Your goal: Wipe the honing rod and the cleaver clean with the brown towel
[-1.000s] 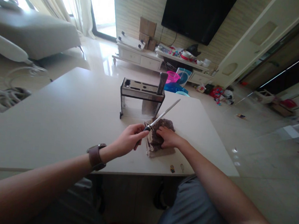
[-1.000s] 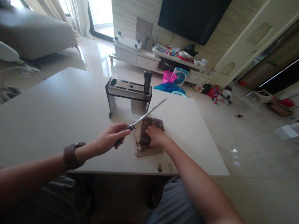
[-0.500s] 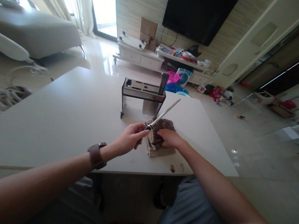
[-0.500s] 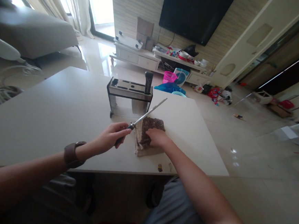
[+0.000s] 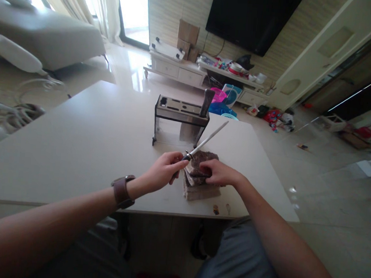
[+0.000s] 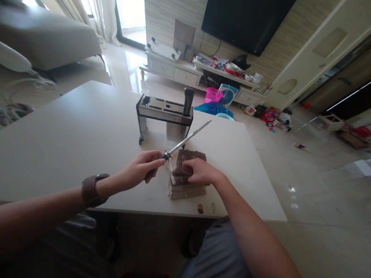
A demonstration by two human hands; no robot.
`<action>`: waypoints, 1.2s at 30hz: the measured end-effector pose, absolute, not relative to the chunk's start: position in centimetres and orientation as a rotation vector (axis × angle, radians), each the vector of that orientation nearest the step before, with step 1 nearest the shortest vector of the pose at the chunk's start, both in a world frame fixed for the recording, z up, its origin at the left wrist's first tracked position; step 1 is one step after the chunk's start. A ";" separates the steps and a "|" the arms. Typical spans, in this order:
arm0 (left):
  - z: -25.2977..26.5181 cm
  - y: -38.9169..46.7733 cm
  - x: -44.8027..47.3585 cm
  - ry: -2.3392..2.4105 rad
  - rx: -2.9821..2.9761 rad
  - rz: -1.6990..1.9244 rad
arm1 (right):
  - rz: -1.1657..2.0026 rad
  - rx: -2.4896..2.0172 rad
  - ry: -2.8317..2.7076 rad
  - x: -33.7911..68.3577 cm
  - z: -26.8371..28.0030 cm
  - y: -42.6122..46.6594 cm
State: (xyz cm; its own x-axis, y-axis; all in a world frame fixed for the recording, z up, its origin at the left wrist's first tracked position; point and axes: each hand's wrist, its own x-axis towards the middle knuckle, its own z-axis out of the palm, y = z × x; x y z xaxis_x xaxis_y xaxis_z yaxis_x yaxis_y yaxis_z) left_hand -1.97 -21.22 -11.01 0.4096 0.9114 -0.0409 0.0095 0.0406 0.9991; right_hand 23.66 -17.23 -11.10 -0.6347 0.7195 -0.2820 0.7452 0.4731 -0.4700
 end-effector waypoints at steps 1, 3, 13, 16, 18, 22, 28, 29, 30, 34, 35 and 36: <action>-11.0 -21.2 -2.0 0.918 1.351 0.860 | -0.933 1.272 2.570 23.6 -11.3 -17.5; -11.0 -21.2 -1.9 0.931 1.350 0.849 | -1.008 1.224 2.369 23.4 -12.0 -17.7; -11.3 -21.1 -1.8 0.945 1.343 0.821 | -1.202 1.322 2.355 23.4 -12.3 -17.6; -11.3 -21.1 -1.8 0.947 1.336 0.820 | -1.229 1.545 2.583 23.2 -11.4 -17.7; -11.3 -21.2 -1.9 0.947 1.323 0.822 | -1.178 1.698 2.743 23.0 -10.7 -17.9; -11.2 -21.1 -1.8 0.927 1.258 0.816 | -0.998 1.840 3.016 22.2 -9.4 -19.0; -11.6 -21.1 -1.7 0.807 1.140 0.703 | -0.438 1.460 3.303 20.2 -8.9 -21.5; -11.6 -21.2 -1.7 0.787 1.129 0.672 | -0.300 1.400 3.317 19.9 -8.9 -21.7; -11.6 -21.3 -1.7 0.770 1.123 0.637 | -0.174 1.372 3.322 19.6 -8.9 -21.9; -11.2 -22.1 -1.6 0.745 1.083 0.616 | 0.163 1.308 3.378 19.0 -8.7 -22.2; -11.1 -22.2 -1.6 0.746 1.075 0.647 | 0.187 1.273 3.400 18.9 -8.7 -22.2; -11.1 -22.3 -1.5 0.751 1.075 0.676 | 0.186 1.242 3.417 18.9 -8.6 -22.2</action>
